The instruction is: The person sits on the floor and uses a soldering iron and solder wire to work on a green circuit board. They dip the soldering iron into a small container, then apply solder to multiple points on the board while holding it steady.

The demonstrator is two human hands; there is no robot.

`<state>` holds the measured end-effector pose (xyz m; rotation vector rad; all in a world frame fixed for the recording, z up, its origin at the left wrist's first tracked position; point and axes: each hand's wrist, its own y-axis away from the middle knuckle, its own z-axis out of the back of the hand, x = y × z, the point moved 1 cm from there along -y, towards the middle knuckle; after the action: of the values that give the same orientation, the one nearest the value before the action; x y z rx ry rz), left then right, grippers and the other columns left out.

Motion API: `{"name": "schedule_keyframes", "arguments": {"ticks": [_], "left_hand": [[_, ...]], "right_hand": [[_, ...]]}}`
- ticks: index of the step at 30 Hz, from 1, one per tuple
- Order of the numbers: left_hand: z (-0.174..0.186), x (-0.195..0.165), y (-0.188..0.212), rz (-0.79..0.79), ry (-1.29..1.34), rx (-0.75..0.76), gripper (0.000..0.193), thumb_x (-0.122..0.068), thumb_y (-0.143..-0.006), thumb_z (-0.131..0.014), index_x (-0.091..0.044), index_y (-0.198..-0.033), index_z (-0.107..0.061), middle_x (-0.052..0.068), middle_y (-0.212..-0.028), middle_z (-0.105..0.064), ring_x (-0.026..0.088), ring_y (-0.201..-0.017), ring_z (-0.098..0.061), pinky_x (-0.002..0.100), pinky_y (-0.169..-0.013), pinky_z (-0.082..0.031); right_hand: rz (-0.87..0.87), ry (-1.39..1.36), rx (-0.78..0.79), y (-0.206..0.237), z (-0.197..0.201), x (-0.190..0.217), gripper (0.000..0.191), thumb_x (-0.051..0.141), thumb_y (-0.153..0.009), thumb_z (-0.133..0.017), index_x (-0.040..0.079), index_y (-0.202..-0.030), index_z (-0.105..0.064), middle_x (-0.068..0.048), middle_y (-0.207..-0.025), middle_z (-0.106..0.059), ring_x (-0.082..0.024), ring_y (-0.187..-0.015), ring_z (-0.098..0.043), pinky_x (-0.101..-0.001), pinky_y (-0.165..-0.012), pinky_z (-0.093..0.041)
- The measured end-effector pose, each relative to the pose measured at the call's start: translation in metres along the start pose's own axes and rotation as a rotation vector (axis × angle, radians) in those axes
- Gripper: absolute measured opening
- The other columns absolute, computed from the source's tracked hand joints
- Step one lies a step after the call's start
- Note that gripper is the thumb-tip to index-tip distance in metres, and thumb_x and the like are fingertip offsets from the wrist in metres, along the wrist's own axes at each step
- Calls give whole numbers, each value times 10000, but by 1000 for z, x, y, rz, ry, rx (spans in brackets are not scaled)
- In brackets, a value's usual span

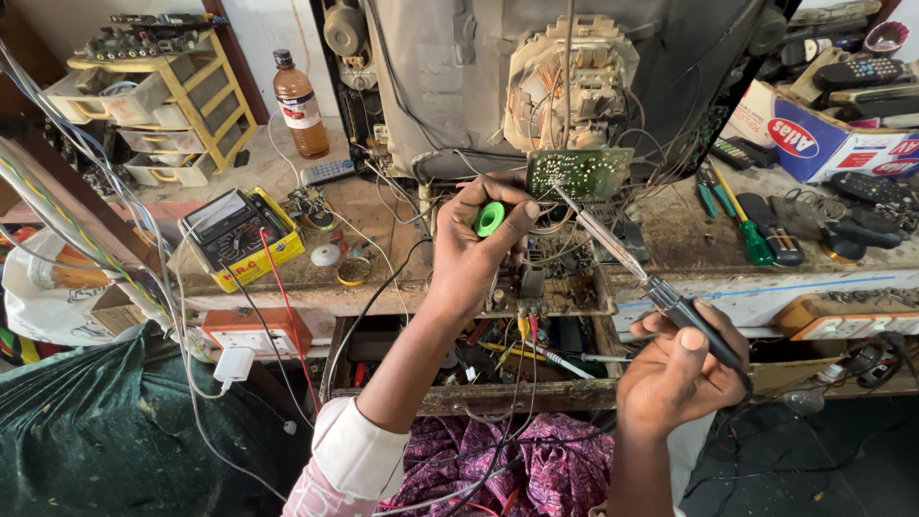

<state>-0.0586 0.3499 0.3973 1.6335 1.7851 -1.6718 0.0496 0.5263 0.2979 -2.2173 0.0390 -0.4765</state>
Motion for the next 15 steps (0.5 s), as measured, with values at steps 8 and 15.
{"name": "schedule_keyframes", "arguments": {"ticks": [8, 15], "left_hand": [[2, 0, 0, 19, -6, 12, 119, -116, -974, -734, -38, -1003, -649, -17, -797, -633, 45, -642, -578, 211, -570, -492], [5, 2, 1, 8, -8, 19, 119, -100, -976, -736, -40, -1012, -640, -11, -839, -650, 45, -677, -591, 218, -609, -510]], "right_hand": [[-47, -1, -31, -1, 1, -2, 369, 213, -1110, -717, -94, -1253, -570, -229, -970, -679, -227, -726, -655, -314, -647, -569], [-58, 13, -28, -2, 3, -3, 386, 226, -1108, -714, -94, -1264, -567, -233, -978, -684, -227, -732, -663, -324, -638, -570]]}}
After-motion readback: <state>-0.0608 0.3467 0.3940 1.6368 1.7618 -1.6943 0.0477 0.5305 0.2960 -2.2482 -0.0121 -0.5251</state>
